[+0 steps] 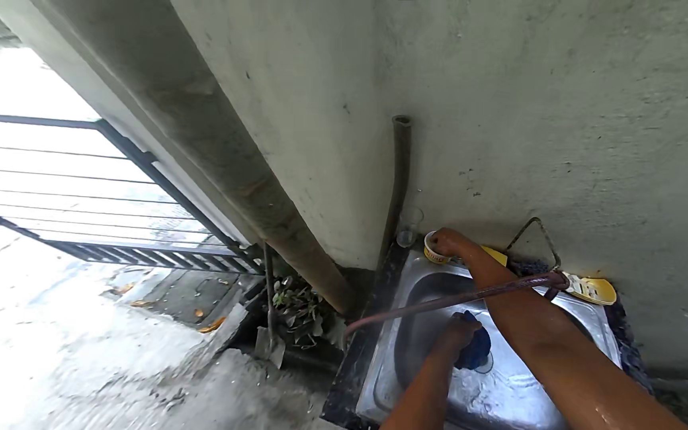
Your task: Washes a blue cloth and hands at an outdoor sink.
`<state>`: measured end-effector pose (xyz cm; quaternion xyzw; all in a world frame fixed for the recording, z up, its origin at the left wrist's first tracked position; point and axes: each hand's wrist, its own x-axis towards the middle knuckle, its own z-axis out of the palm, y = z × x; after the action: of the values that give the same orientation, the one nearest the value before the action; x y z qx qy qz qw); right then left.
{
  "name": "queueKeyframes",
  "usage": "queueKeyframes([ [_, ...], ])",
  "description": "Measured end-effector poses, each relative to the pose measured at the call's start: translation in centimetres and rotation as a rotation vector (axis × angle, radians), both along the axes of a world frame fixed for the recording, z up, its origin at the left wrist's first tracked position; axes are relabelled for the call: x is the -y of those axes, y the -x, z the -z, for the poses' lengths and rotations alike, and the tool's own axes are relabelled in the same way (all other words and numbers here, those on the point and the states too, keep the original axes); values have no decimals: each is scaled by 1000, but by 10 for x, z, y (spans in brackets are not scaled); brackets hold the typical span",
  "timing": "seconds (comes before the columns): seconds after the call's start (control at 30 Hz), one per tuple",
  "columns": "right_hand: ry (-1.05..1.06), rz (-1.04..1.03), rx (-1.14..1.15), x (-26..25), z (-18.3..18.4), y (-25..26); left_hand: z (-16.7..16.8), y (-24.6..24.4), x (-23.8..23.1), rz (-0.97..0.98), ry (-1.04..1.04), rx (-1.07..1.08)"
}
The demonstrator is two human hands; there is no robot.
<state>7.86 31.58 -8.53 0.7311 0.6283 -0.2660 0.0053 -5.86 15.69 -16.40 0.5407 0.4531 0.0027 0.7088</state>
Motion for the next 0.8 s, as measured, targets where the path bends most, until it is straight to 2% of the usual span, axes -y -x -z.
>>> queueKeyframes([
  [0.13, -168, 290, -331, 39, -32, 1, -6, -3, -4, -84, 34, 43],
  [0.27, -363, 585, -760, 96, -30, -3, -5, -12, -6, -245, 119, 181],
  [0.37, -374, 780, -1119, 135, -30, 1, -12, -24, -6, -354, 202, 238],
  [0.43, -345, 860, -1234, 158, -41, 8, -14, -31, -5, -391, 262, 283],
  [0.5, -324, 783, -1182, 176, -37, 7, -9, -38, -1, -392, 330, 350],
  [0.57, -306, 662, -1018, 189, -25, 1, -7, -43, 6, -386, 371, 385],
  [0.8, -210, 586, -620, 205, -11, -3, -6, -55, 24, -487, 493, 476],
])
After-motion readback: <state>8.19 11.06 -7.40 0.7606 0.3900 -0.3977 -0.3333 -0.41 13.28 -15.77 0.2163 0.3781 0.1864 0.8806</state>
